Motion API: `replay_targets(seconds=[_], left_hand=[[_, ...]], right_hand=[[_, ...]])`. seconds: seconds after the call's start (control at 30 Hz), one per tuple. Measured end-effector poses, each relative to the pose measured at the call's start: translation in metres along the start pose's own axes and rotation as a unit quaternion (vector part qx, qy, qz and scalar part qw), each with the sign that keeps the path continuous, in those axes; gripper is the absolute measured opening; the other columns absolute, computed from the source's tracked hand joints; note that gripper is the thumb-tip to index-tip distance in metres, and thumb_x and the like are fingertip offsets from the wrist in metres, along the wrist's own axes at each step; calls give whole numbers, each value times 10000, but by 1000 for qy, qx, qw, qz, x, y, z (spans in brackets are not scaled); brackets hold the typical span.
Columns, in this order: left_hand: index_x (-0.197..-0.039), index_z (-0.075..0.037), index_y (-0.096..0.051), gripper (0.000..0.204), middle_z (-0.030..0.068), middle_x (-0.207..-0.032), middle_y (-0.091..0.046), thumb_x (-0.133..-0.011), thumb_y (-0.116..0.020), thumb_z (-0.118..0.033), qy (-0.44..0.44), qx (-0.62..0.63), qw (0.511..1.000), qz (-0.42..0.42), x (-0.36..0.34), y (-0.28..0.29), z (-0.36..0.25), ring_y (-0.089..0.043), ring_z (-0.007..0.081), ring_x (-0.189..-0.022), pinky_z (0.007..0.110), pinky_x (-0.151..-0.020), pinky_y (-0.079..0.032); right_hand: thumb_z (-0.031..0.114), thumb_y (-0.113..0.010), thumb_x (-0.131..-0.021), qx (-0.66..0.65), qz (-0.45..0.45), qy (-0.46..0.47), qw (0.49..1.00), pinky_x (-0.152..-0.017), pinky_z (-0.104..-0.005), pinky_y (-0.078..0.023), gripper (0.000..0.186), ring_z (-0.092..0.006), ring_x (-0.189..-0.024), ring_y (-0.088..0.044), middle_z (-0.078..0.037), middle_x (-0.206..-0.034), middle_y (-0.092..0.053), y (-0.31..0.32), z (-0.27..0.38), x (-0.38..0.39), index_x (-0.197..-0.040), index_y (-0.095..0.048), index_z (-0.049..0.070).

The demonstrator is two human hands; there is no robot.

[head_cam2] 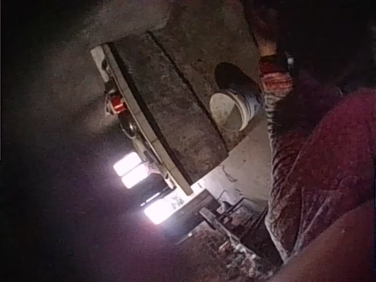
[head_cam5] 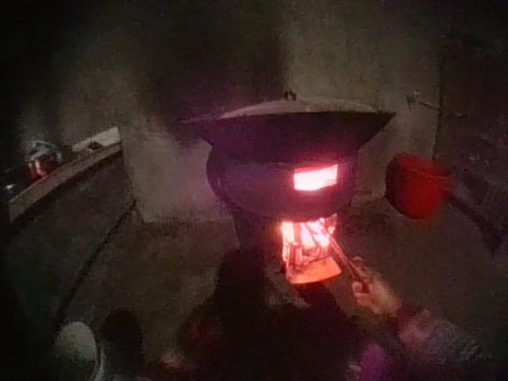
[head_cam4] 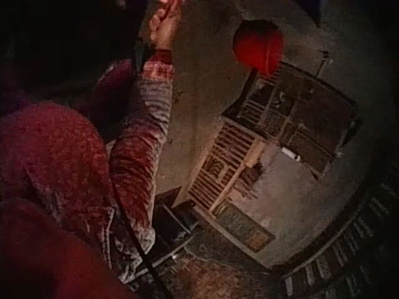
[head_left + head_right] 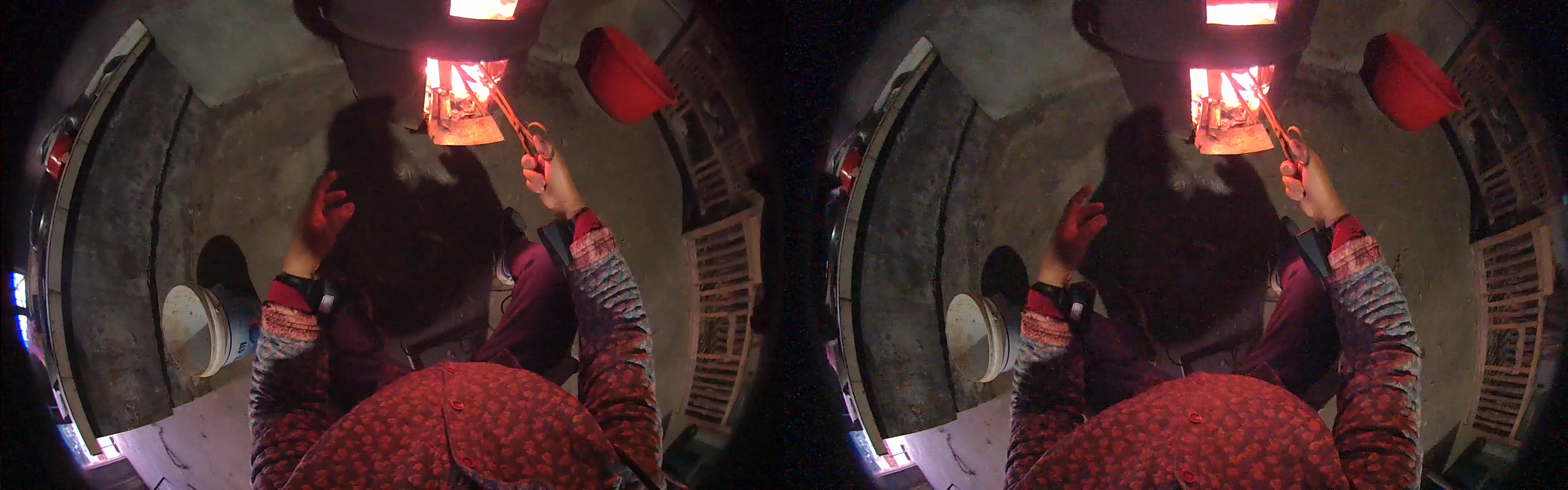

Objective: The person sits on the floor in front of a wood-burning stove and uses a metal poker to adjust burning logs and embers. The person repeatedly pokes and rearranges the fuel to maintain the fire, then stands and walks out of the room.

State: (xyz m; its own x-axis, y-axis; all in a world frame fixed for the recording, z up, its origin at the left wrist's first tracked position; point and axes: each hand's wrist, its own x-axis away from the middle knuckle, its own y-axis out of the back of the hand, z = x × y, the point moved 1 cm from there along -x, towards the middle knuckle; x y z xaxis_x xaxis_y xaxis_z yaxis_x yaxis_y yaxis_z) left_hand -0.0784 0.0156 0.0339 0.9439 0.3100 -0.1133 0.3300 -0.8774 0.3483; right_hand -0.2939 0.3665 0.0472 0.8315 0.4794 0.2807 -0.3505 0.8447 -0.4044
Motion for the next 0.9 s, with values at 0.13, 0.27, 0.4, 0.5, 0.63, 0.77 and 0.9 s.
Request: replay_targets(seconds=[0.13,0.27,0.4,0.5,0.63,0.77,0.9], left_hand=[[-1366,-66,-348,620,159,-1155,-539,-836,-656,-163,23,24,999,5,2,3,-4,-543,190,-1038,313,-845,-475],[-1358,-63,-356,603,153,-1143,-549,-849,-648,-201,6,14,1000,-22,11,8,-6,-544,198,-1040,320,-853,-469],[-1365,-89,-346,566,105,-1144,-539,-879,-611,-206,-12,35,998,-56,14,13,-9,-542,168,-1002,310,-876,-446],[-1370,-111,-344,550,80,-1168,-525,-889,-597,-198,-32,90,993,-67,19,13,-18,-534,150,-1005,296,-885,-428],[-1368,-123,-359,560,78,-1208,-511,-875,-619,-175,-56,85,994,-42,42,12,-37,-529,150,-1042,296,-898,-419],[-1366,-120,-368,577,79,-1230,-506,-860,-640,-164,-21,79,996,-33,64,17,-47,-518,156,-1084,304,-908,-422],[-1361,-92,-368,572,79,-1245,-499,-861,-637,-161,-36,79,995,-44,54,22,-39,-504,164,-1118,317,-950,-414]], right_hand=[[451,-509,-904,4,10,2,1000,-374,-194,-217,389,-43,-426,-308,58,-641,-419,0,6,33,-1232,-457,247],[417,-501,-909,2,6,1,1000,-370,-186,-221,377,-37,-431,-302,55,-649,-415,7,8,95,-1209,-464,192],[263,-452,-913,-134,66,8,989,-360,-189,-248,483,-48,-422,-295,21,-695,-422,10,-2,195,-1352,-345,92],[218,-452,-902,-256,144,-64,954,-362,-203,-263,582,-57,-421,-309,6,-710,-412,6,-21,248,-1413,-237,40],[196,-453,-901,-337,133,-182,914,-371,-214,-274,609,-55,-417,-334,-1,-709,-402,-1,-42,265,-1410,-189,-8],[227,-506,-891,-115,53,-288,949,-335,-205,-272,240,-42,-408,-349,44,-656,-405,-23,-56,244,-1073,-500,70],[224,-571,-857,122,158,-278,940,-337,-194,-252,145,-43,-390,-351,54,-597,-417,-64,-58,189,-789,-479,135]])
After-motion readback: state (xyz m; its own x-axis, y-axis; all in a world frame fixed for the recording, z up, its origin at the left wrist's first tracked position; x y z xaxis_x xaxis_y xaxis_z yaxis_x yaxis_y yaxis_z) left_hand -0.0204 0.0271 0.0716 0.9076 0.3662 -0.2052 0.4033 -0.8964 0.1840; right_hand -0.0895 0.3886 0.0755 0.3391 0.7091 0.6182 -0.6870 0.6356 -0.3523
